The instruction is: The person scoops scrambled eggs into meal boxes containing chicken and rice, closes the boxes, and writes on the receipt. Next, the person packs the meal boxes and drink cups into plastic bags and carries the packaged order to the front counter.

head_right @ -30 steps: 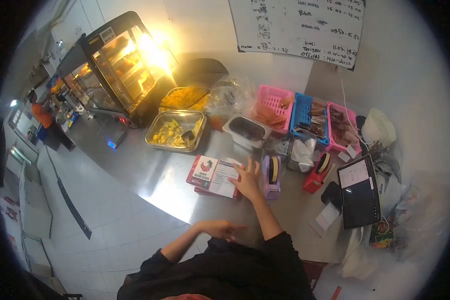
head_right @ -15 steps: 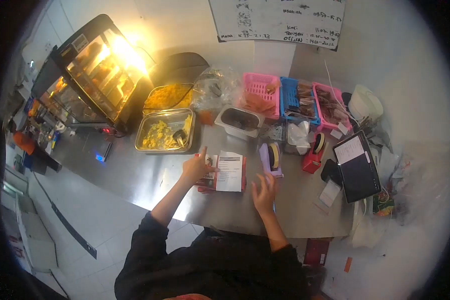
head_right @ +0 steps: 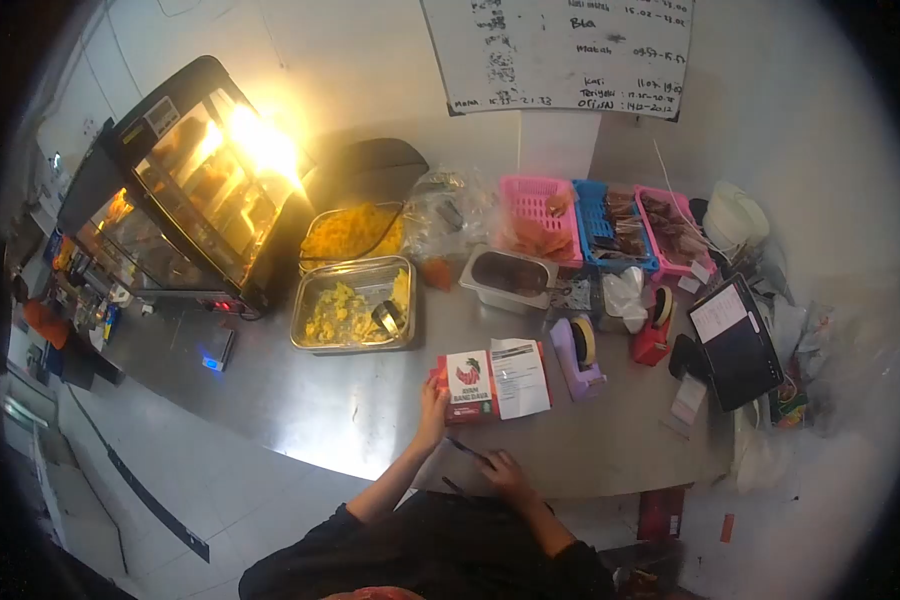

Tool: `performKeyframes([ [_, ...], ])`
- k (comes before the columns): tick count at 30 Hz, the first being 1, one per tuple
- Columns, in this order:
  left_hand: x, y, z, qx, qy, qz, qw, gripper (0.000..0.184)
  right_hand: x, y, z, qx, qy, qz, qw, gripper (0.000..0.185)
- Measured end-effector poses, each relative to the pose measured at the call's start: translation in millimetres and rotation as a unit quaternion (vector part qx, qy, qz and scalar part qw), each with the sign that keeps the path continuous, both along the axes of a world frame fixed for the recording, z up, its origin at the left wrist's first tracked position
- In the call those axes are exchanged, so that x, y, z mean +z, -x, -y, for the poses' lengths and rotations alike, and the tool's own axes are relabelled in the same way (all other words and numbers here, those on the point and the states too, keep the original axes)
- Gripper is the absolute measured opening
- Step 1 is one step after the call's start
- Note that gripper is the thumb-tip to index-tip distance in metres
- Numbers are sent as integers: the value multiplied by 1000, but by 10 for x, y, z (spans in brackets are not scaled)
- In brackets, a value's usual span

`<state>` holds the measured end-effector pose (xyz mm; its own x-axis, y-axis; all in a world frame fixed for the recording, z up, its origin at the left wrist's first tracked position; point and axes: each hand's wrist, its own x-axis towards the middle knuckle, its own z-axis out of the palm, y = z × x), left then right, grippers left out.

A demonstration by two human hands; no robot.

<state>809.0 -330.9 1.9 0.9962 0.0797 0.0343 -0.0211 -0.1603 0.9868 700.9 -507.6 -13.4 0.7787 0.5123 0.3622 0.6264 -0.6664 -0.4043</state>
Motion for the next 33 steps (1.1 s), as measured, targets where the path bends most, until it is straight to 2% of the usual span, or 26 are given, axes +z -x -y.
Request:
performKeyframes([
  [1,50,-7,-23,-18,0,-1,1000,49,18,-153,-196,20,6,11,1000,34],
  [2,-84,-73,-76,-23,106,-32,994,41,16,-275,-364,40,13,23,999,34],
  [5,478,-505,-572,-93,7,53,994,33,-104,-561,-705,40,76,54,995,37],
  [7,868,-1027,-960,17,160,8,987,27,15,-604,-772,17,9,-31,999,38],
  [8,832,-1410,-1258,24,197,20,980,28,95,-626,-799,5,-25,-73,997,38],
  [9,630,-1851,-1528,86,196,65,975,28,115,-640,-807,4,-26,-94,995,38],
  [11,525,-2469,-1960,168,249,-45,953,25,114,-663,-786,-1,-27,-132,991,39],
  [13,287,-2919,-2248,242,279,-124,921,19,49,-675,-770,13,-23,-114,993,38],
  [15,314,-3085,-2320,306,244,-173,904,17,1,-732,-748,15,-31,-103,994,38],
  [16,260,-3167,-2320,387,239,-175,873,23,-19,-699,-754,11,-42,-107,993,38],
  [19,656,-2908,-2179,446,42,-165,879,32,113,-681,-783,-5,-39,-126,991,36],
  [20,600,-2957,-2223,468,-25,-139,873,42,91,-678,-784,-4,-43,-126,991,36],
  [23,304,-3234,-2507,406,37,-110,906,32,25,-659,-782,0,-63,-136,989,37],
  [24,-267,-3608,-2727,401,265,25,876,28,21,-663,-776,2,-71,-141,988,37],
  [27,-168,-3433,-2943,210,372,-109,898,19,22,-701,-778,16,-79,-147,986,38],
  [28,-68,-3395,-2854,216,363,-105,901,16,23,-702,-789,14,-57,-131,990,38],
  [31,228,-3048,-2620,143,354,-36,924,17,10,-672,-806,5,-10,-105,994,40],
  [33,461,-2698,-2347,193,264,-70,942,21,24,-665,-785,-1,4,-113,994,41],
])
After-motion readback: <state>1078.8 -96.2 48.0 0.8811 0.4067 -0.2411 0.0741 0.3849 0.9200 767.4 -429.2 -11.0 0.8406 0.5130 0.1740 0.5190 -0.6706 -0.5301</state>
